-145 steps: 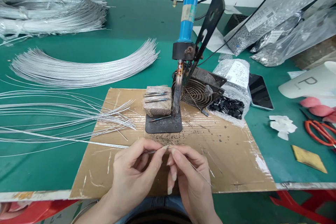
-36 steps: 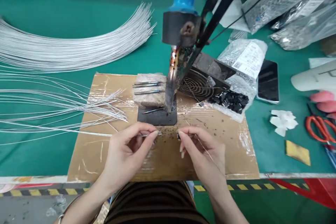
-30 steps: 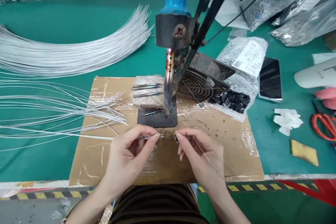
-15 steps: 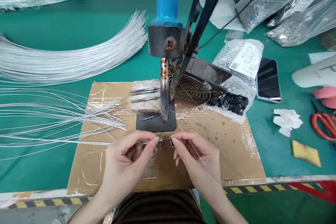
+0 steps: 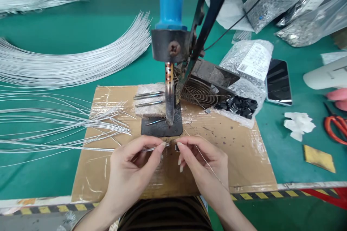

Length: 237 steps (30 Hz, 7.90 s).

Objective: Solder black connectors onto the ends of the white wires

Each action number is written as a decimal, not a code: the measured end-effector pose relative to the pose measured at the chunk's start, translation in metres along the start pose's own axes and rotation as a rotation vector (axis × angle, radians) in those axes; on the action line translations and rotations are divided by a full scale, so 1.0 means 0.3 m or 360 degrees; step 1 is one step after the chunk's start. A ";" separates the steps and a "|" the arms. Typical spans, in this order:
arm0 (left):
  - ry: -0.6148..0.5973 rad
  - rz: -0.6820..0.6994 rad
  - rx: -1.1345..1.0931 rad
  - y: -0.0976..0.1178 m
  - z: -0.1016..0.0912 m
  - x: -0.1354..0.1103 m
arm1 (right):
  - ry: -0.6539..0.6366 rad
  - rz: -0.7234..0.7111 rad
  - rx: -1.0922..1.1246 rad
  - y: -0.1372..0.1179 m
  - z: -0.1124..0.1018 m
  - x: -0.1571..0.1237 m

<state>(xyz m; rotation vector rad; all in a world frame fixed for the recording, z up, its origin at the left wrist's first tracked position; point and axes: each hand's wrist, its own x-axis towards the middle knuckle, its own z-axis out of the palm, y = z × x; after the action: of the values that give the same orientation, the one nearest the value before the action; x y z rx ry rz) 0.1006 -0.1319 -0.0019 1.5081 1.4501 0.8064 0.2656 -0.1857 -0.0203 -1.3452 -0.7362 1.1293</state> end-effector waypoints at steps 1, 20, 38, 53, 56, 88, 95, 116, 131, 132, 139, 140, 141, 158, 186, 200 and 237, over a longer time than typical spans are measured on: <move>-0.0004 0.0008 -0.0002 0.000 0.000 0.000 | -0.0004 0.0002 0.0006 -0.001 0.001 0.001; -0.0027 -0.0189 -0.0093 0.059 0.004 -0.009 | 0.0004 -0.0001 -0.0063 -0.007 0.012 0.009; -0.0033 -0.0284 -0.0038 0.074 -0.006 -0.016 | -0.0003 -0.0033 0.0017 -0.001 0.012 0.000; -0.0141 -0.0256 -0.0160 0.091 -0.009 -0.016 | -0.0008 -0.0081 0.0087 -0.007 0.023 0.004; -0.0257 -0.0196 -0.0223 0.070 -0.024 -0.010 | -0.0035 -0.0077 0.0102 -0.005 0.025 0.003; -0.0329 -0.0311 -0.0246 0.112 -0.034 -0.006 | -0.0032 -0.0036 0.0069 -0.012 0.027 -0.007; -0.0419 -0.0231 -0.0399 0.077 -0.042 -0.003 | -0.0058 0.0057 0.0200 -0.018 0.028 -0.014; -0.0398 -0.0279 -0.0444 0.096 -0.026 0.002 | -0.0057 0.0185 0.0313 -0.004 0.038 -0.007; -0.0337 -0.0231 -0.0378 0.087 -0.015 0.021 | -0.0018 -0.0307 -0.0526 -0.024 -0.029 -0.040; -0.0334 -0.0233 -0.0366 0.087 -0.015 0.023 | -0.0045 -0.0375 -0.0587 -0.024 -0.034 -0.040; -0.0301 -0.0226 -0.0298 0.077 -0.018 0.027 | 0.0084 -0.0474 -0.0740 -0.027 -0.022 -0.054; -0.0300 -0.0224 -0.0298 0.075 -0.017 0.027 | 0.0092 -0.0445 -0.0740 -0.029 -0.018 -0.055; -0.0300 -0.0222 -0.0298 0.074 -0.015 0.027 | 0.0070 -0.0426 -0.0740 -0.032 -0.016 -0.056; -0.0288 -0.0196 -0.0374 0.087 -0.009 0.047 | -0.0087 -0.0520 -0.0544 -0.050 -0.011 -0.030; -0.0240 -0.0166 -0.0268 0.147 -0.009 0.127 | 0.0005 -0.0462 -0.0456 -0.072 0.022 0.035; -0.0244 -0.0156 -0.0276 0.168 -0.019 0.134 | 0.0000 -0.0409 -0.0468 -0.095 0.023 0.037; -0.0233 -0.0159 -0.0350 0.168 -0.012 0.133 | 0.0016 -0.0415 -0.0479 -0.091 0.021 0.029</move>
<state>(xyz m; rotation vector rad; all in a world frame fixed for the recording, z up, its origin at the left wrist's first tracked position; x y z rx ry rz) 0.1232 -0.0891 0.0406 1.2911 1.2741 0.7528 0.2682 -0.1717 0.0056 -1.4517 -1.0730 0.8259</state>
